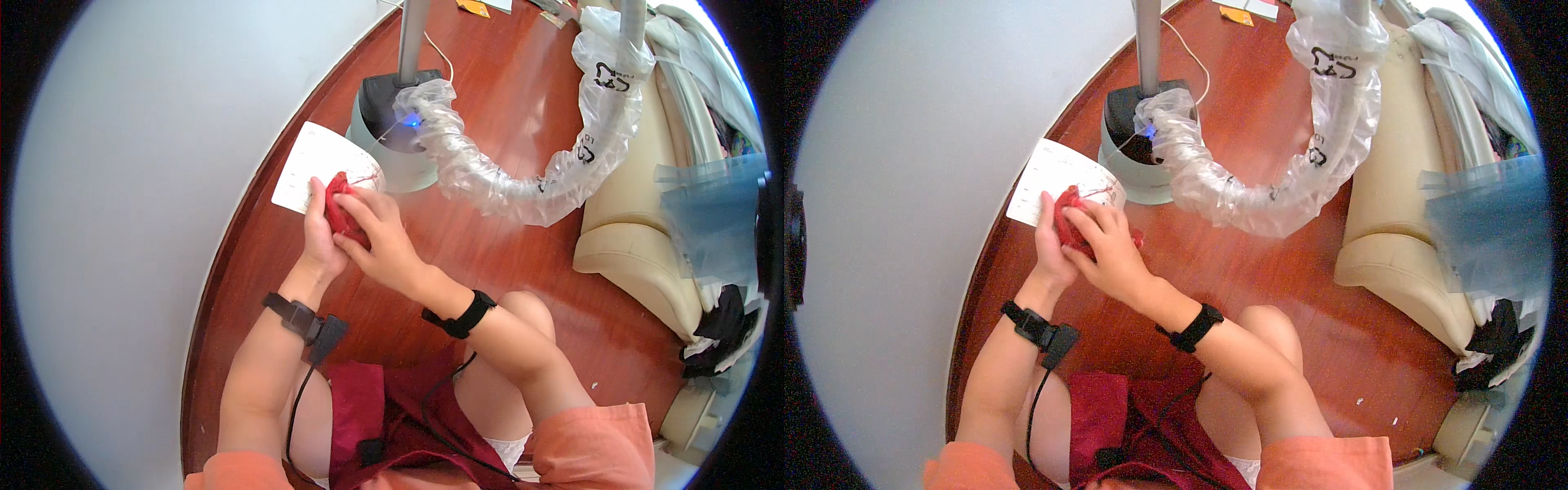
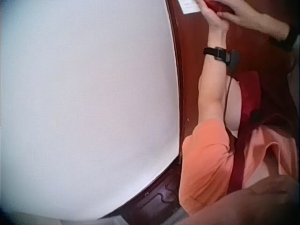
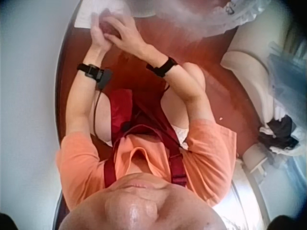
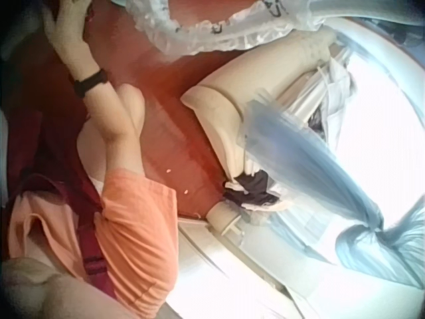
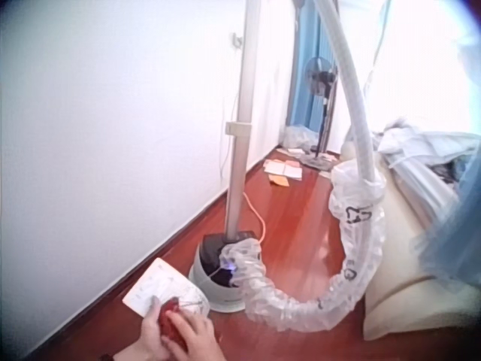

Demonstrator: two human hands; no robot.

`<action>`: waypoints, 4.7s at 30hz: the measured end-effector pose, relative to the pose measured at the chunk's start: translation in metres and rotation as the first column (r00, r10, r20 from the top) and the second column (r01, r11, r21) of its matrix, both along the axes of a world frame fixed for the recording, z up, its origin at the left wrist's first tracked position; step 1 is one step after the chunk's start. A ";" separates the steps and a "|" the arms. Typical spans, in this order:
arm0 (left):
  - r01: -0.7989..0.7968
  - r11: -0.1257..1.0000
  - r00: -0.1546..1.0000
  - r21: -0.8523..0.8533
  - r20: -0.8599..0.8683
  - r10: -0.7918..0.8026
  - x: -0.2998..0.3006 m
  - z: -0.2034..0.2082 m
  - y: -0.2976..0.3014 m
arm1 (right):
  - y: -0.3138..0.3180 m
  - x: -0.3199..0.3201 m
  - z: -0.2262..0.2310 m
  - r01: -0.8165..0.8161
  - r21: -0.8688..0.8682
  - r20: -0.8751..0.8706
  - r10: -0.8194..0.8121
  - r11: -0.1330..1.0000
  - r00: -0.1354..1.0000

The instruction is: Use a red cloth to wipe down or clean the base and pole of a handheld garment steamer.

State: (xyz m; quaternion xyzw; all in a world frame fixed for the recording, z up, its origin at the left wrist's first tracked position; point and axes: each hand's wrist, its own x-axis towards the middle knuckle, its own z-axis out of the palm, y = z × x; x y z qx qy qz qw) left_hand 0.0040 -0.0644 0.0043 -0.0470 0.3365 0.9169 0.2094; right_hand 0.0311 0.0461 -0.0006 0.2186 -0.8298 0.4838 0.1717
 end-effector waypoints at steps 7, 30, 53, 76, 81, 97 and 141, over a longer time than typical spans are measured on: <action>-0.011 1.000 1.000 -0.011 -0.014 0.011 0.000 0.008 0.002 | 0.012 -0.012 0.002 0.004 0.051 -0.120 0.002 0.999 0.993; 0.067 0.983 0.998 0.174 0.004 -0.069 -0.004 0.024 -0.005 | 0.028 -0.030 0.009 0.259 0.109 -0.160 -0.240 0.960 0.957; 0.106 0.994 0.994 0.003 0.036 -0.106 -0.006 -0.007 -0.014 | 0.059 -0.021 0.006 0.079 -0.022 -0.103 -0.080 0.997 0.991; 0.152 0.988 0.985 0.012 0.082 -0.153 0.003 -0.001 -0.014 | 0.098 -0.017 0.055 0.381 -0.589 0.367 -0.184 0.713 0.912; 0.132 0.988 0.991 -0.076 -0.011 -0.133 0.001 0.002 -0.014 | 0.114 -0.010 0.074 0.341 -0.698 0.325 -0.146 0.629 0.934; 0.084 0.989 0.995 -0.126 -0.041 -0.090 0.001 0.002 -0.007 | 0.128 -0.009 0.075 0.245 -0.798 0.381 0.145 0.551 0.913; -0.031 0.999 0.999 -0.016 -0.039 0.031 0.000 0.004 -0.002 | 0.142 -0.019 0.056 0.322 -0.793 0.383 0.011 0.517 0.924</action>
